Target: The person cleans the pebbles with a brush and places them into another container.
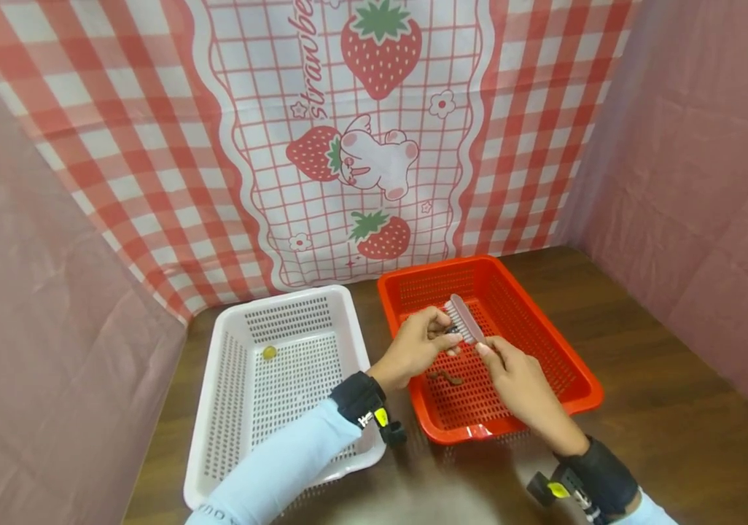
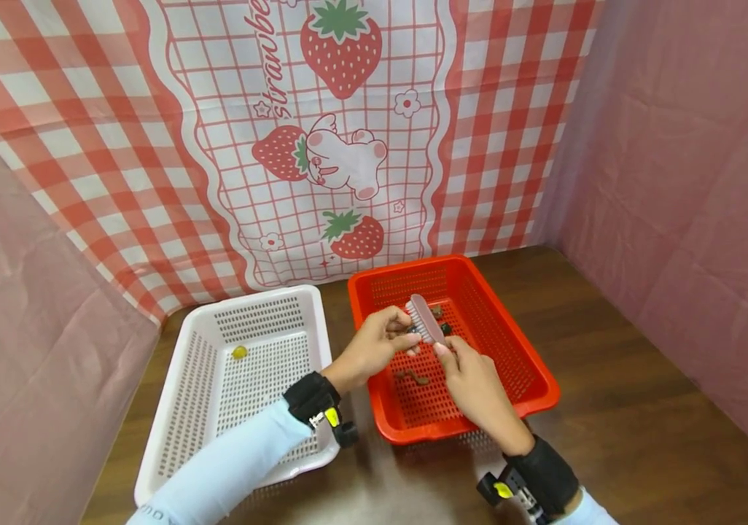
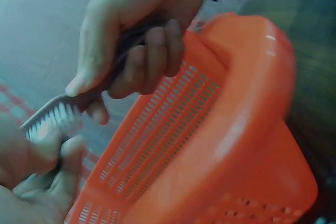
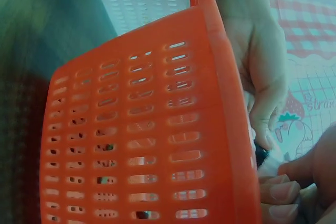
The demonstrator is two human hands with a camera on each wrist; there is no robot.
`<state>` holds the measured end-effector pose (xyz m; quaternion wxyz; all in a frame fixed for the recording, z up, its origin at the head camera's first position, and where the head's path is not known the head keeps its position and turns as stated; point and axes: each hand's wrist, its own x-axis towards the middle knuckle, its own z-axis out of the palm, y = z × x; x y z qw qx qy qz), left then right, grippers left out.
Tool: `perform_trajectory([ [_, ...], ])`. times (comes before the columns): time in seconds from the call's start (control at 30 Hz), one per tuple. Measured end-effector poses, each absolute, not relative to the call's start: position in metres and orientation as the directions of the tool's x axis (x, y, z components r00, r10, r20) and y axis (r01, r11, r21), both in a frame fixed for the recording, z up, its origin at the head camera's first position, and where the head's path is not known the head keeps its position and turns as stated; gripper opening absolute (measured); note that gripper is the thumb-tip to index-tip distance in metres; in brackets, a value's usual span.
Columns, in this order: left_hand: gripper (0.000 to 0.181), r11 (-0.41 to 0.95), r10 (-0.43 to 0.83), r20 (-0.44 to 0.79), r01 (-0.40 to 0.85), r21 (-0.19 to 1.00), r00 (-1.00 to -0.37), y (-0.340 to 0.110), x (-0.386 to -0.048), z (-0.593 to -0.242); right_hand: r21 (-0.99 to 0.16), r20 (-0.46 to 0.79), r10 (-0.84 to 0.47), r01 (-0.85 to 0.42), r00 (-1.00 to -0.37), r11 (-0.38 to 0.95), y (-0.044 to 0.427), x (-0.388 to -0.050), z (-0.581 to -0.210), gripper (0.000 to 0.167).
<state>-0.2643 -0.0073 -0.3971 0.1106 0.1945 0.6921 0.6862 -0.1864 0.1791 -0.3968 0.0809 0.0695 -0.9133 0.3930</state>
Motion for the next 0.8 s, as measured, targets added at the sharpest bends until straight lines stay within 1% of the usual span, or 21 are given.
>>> perform_trajectory([
  [0.1,0.015,-0.032,0.340,0.115,0.110,0.993,-0.933,-0.009,-0.265,-0.397,-0.696,0.191,-0.084,-0.196,-0.978,0.691,0.179,-0.185,-0.399,0.027],
  [0.13,0.015,-0.022,0.335,0.113,0.112,0.993,-0.935,-0.010,-0.265,-0.397,-0.697,0.189,-0.085,-0.194,-0.978,0.691,0.179,-0.184,-0.400,0.027],
  [0.23,0.015,0.064,0.402,0.111,0.149,0.987,-0.909,-0.010,-0.264,-0.398,-0.701,0.201,-0.070,-0.193,-0.977,0.686,0.179,-0.186,-0.401,0.027],
  [0.3,0.017,0.078,0.423,0.113,0.161,0.984,-0.899,-0.010,-0.264,-0.398,-0.707,0.203,-0.060,-0.188,-0.977,0.682,0.179,-0.186,-0.402,0.029],
  [0.5,0.023,0.030,0.284,0.133,0.147,0.989,-0.950,-0.015,-0.269,-0.400,-0.708,0.170,-0.094,-0.188,-0.981,0.681,0.181,-0.185,-0.400,0.029],
  [0.6,0.025,0.023,0.300,0.142,0.155,0.988,-0.943,-0.017,-0.270,-0.398,-0.728,0.177,-0.084,-0.188,-0.981,0.660,0.181,-0.187,-0.398,0.033],
  [0.7,0.026,-0.030,0.317,0.152,0.151,0.988,-0.936,-0.018,-0.271,-0.396,-0.740,0.181,-0.076,-0.187,-0.980,0.646,0.180,-0.189,-0.397,0.036],
  [0.8,0.028,-0.079,0.313,0.138,0.119,0.990,-0.940,-0.019,-0.271,-0.396,-0.739,0.176,-0.072,-0.180,-0.982,0.650,0.180,-0.188,-0.397,0.036],
])
